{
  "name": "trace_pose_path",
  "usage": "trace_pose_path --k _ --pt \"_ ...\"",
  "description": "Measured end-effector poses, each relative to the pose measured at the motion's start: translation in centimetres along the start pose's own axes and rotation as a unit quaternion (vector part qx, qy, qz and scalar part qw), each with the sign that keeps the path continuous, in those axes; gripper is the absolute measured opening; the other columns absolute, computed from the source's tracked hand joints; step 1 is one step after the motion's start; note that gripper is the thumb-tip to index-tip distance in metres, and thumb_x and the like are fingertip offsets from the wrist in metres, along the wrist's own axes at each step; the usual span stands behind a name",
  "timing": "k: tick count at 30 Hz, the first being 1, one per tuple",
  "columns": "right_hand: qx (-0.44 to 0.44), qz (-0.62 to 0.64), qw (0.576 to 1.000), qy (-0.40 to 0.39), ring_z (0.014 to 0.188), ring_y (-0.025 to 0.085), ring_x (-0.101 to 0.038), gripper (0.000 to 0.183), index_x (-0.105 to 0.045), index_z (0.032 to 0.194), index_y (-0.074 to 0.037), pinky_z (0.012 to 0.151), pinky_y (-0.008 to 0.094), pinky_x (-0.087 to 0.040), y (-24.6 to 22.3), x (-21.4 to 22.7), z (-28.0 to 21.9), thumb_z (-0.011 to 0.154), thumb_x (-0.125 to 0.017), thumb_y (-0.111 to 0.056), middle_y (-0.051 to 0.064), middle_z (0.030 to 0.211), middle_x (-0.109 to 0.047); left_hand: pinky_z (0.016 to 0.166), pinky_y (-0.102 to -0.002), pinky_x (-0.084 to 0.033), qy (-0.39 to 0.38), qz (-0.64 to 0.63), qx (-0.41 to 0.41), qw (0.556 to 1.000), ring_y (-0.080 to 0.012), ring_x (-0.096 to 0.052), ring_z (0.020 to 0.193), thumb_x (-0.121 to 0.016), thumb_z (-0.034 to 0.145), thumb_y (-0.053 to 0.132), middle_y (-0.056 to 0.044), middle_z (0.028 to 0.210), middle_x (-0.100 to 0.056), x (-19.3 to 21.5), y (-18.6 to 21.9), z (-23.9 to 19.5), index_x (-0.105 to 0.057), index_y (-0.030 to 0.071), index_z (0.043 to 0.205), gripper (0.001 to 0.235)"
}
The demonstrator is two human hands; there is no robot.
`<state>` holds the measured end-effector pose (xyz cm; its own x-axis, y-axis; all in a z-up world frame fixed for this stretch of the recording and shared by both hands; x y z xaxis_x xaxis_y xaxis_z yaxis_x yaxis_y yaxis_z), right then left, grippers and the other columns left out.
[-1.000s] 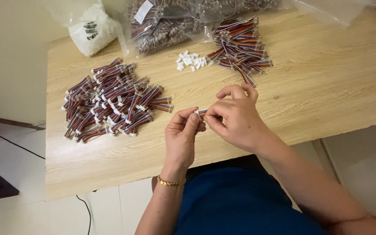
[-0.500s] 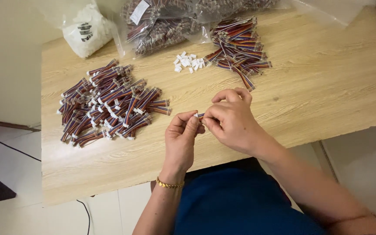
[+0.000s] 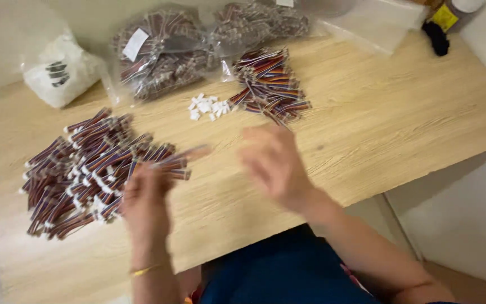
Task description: Assembling small white plastic connectors onto the ends of multi-colored ribbon cables
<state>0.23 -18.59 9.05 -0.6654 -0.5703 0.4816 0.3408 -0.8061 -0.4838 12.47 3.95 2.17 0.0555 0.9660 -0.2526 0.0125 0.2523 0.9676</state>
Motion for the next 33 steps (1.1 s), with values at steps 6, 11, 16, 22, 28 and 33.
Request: trace_pose_path --k 6,11,16,22,28,33 --pt "-0.248 -0.2 0.946 -0.05 0.101 0.031 -0.058 0.036 -0.068 0.109 -0.014 0.085 0.042 -0.046 20.1 2.6 -4.8 0.077 -0.06 0.0 0.012 0.106 -0.061 0.055 -0.015 -0.047 0.173 0.176 -0.024 0.969 -0.0031 -0.055 0.062 -0.064 0.102 0.016 0.002 0.086 -0.065 12.0 -0.5 4.9 -0.067 0.015 0.111 0.01" --pt "-0.339 -0.286 0.878 -0.182 0.103 0.031 -0.054 0.038 -0.061 0.126 -0.023 0.092 0.044 -0.041 23.4 1.5 -4.9 0.088 -0.054 -0.022 0.008 0.118 -0.061 0.055 -0.022 -0.046 0.205 0.327 -0.011 0.922 -0.0083 -0.06 0.074 -0.057 0.107 0.014 -0.004 0.101 -0.066 11.1 1.6 3.9 -0.064 0.006 0.122 0.019" --pt "-0.29 -0.341 0.866 -0.224 0.096 0.031 -0.054 0.041 -0.063 0.128 -0.028 0.08 0.044 -0.046 26.9 0.3 -7.0 0.088 -0.062 -0.026 0.005 0.113 -0.06 0.067 -0.034 -0.048 0.188 0.428 -0.156 0.87 -0.0208 -0.055 0.081 -0.065 0.102 0.006 -0.018 0.113 -0.056 12.3 -0.4 3.8 -0.064 -0.002 0.128 0.027" --pt "-0.397 -0.267 0.824 -0.303 0.112 0.025 -0.049 0.028 -0.063 0.116 -0.02 0.097 0.042 -0.039 22.0 2.2 -3.3 0.096 -0.051 -0.037 0.003 0.12 -0.057 0.071 -0.028 -0.053 0.123 0.365 -0.088 0.918 -0.0179 -0.053 0.088 -0.068 0.097 0.003 -0.01 0.111 -0.05 5.7 1.1 1.2 -0.061 0.01 0.126 0.031" --pt "-0.407 -0.269 0.787 -0.378 0.103 0.022 -0.055 0.034 -0.066 0.11 -0.016 0.09 0.037 -0.046 23.9 2.3 -5.2 0.087 -0.066 -0.041 0.005 0.112 -0.058 0.077 -0.026 -0.055 -0.017 0.346 -0.135 0.928 -0.0169 -0.055 0.093 -0.065 0.09 0.0 -0.01 0.116 -0.056 0.3 1.3 -1.4 -0.062 0.013 0.119 0.032" --pt "-0.519 -0.163 0.805 -0.236 0.084 0.024 -0.067 0.021 -0.063 0.098 -0.018 0.075 0.038 -0.048 22.1 3.7 -6.9 0.081 -0.071 -0.028 0.003 0.098 -0.071 0.065 -0.027 -0.053 -0.121 0.34 -0.141 0.922 -0.0132 -0.056 0.075 -0.062 0.087 0.008 -0.01 0.118 -0.061 -4.0 1.8 -4.4 -0.063 0.01 0.116 0.03"
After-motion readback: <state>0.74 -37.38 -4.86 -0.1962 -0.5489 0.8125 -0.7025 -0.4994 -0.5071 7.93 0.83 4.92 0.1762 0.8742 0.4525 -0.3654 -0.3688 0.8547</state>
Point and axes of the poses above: each hand's wrist, its own z-axis towards the middle knuckle, its own x-axis out of the back of the hand, y = z × x, the point moved 6 cm from there along z, towards the middle knuckle
